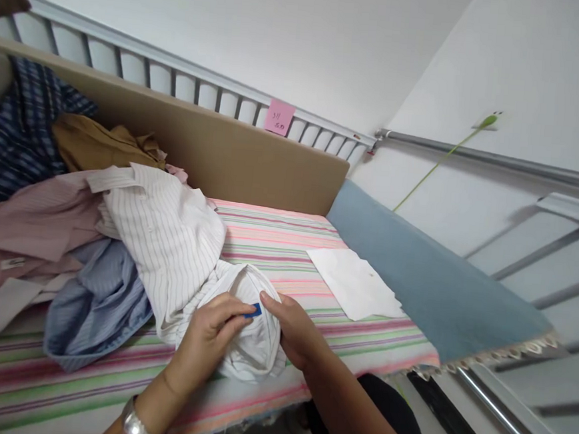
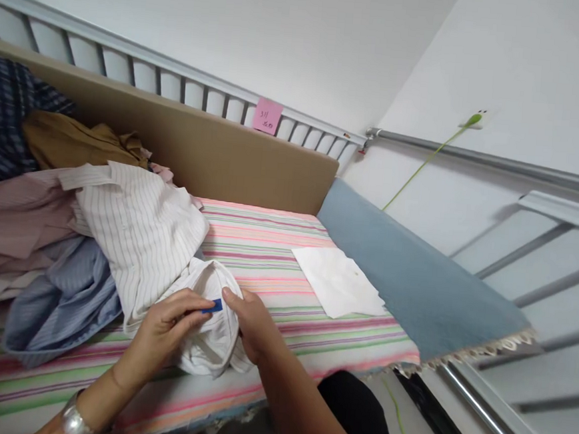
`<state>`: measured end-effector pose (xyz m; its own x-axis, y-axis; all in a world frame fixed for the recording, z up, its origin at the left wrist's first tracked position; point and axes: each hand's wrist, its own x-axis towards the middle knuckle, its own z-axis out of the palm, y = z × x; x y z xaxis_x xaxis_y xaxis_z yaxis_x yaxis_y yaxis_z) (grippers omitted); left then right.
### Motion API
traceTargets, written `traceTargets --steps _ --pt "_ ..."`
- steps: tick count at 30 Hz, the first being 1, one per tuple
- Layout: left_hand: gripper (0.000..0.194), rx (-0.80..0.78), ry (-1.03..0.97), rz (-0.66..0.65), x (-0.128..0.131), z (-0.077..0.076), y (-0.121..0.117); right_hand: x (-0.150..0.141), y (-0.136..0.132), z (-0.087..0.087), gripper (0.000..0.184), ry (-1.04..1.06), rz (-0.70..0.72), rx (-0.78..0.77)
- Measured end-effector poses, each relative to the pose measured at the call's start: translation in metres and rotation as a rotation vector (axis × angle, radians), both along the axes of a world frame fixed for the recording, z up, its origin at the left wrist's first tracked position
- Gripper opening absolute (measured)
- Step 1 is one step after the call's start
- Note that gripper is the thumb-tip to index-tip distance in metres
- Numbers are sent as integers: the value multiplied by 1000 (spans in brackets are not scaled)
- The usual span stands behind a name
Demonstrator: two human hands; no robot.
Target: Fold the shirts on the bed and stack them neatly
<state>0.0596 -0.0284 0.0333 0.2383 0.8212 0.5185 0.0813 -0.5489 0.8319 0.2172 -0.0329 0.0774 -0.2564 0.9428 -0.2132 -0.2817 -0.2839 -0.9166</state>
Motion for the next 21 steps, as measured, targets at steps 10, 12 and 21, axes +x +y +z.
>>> traceTargets --steps 10,12,21 --pt "13 -96 -32 98 -6 2 2 -23 -2 -14 48 85 119 5" --pt "11 -72 -68 89 -5 3 1 -20 0 -13 45 123 118 -4" --pt "19 -12 -5 188 -10 2 -10 -21 -3 -1 39 179 169 75"
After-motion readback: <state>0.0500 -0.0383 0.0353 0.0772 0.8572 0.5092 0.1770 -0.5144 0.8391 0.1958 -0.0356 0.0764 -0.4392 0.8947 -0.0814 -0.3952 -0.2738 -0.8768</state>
